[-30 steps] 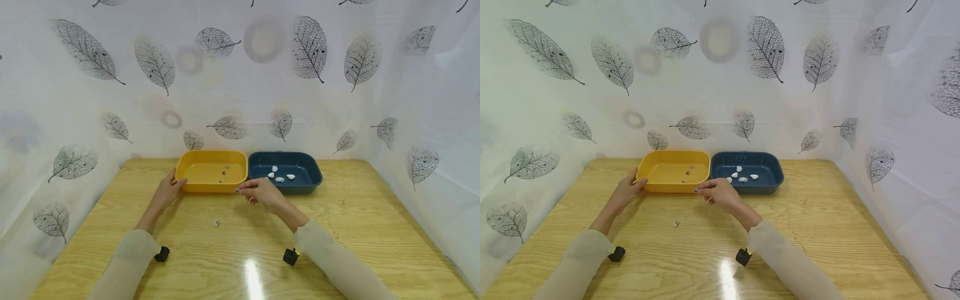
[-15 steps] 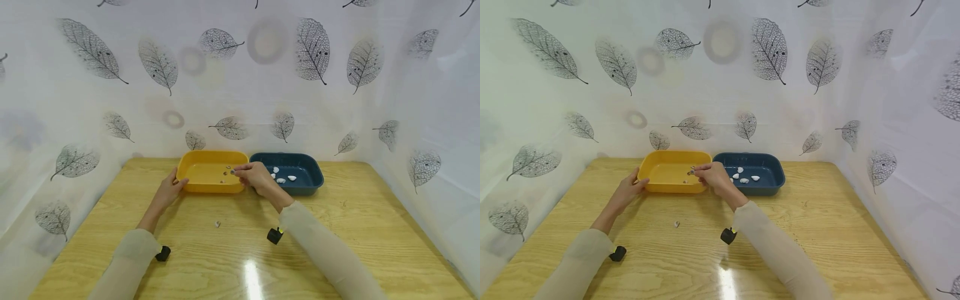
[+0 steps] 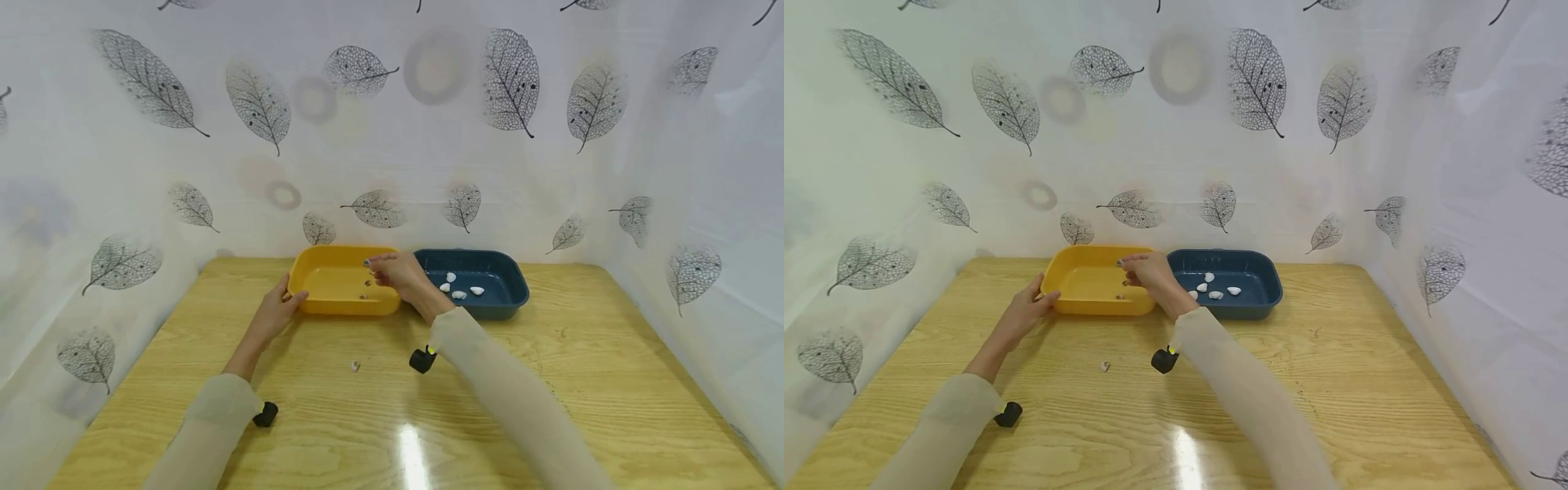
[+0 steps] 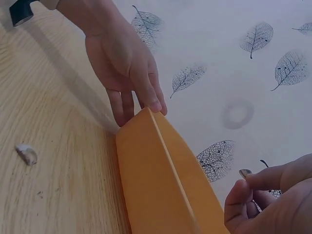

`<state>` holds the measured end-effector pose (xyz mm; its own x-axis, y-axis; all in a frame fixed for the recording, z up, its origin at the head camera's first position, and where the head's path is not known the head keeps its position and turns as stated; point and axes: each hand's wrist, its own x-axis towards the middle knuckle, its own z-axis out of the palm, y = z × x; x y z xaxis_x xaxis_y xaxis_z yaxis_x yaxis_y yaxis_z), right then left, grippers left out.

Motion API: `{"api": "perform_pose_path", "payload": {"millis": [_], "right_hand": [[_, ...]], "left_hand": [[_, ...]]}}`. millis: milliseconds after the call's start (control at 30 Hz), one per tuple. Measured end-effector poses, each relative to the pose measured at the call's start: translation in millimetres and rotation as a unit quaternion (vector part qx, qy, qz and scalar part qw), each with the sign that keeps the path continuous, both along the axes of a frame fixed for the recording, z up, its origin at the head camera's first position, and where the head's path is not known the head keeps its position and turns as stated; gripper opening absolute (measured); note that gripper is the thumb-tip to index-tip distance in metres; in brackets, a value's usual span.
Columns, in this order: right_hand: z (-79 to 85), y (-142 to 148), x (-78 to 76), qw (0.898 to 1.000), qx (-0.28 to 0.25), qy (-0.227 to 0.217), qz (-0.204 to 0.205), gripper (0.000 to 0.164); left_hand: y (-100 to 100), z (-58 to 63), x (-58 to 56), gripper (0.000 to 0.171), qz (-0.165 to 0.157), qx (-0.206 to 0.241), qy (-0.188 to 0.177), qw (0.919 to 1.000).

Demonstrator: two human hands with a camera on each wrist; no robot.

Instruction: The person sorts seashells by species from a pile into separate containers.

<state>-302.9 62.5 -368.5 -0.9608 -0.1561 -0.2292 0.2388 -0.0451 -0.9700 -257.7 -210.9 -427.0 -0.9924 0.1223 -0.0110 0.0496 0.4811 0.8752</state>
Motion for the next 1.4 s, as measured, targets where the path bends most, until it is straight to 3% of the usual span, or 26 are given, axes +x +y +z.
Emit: {"api": "perform_pose_path", "payload": {"millis": [433, 733, 1167, 1400], "right_hand": [[-4.1, -15, -17.6, 0.999, -0.011, -0.036, -0.021, 0.022], [-4.6, -15, -21.6, 0.999, -0.002, -0.029, -0.025, 0.031], [0.9, 2, -2.8, 0.999, -0.016, 0.005, 0.051, 0.032], [0.8, 17, 14.4, 0.998, -0.018, 0.018, 0.062, 0.027]], "left_hand": [[1, -0.5, 1.5, 0.079, 0.001, 0.002, -0.002, 1.0000], [2, 1.5, 1.5, 0.079, 0.004, 0.001, -0.007, 1.0000], [0, -0.3, -1.4, 0.081, 0.004, 0.005, -0.001, 1.0000], [0, -0.1, -1.4, 0.079, 0.008, 0.005, -0.003, 0.9999]]}}
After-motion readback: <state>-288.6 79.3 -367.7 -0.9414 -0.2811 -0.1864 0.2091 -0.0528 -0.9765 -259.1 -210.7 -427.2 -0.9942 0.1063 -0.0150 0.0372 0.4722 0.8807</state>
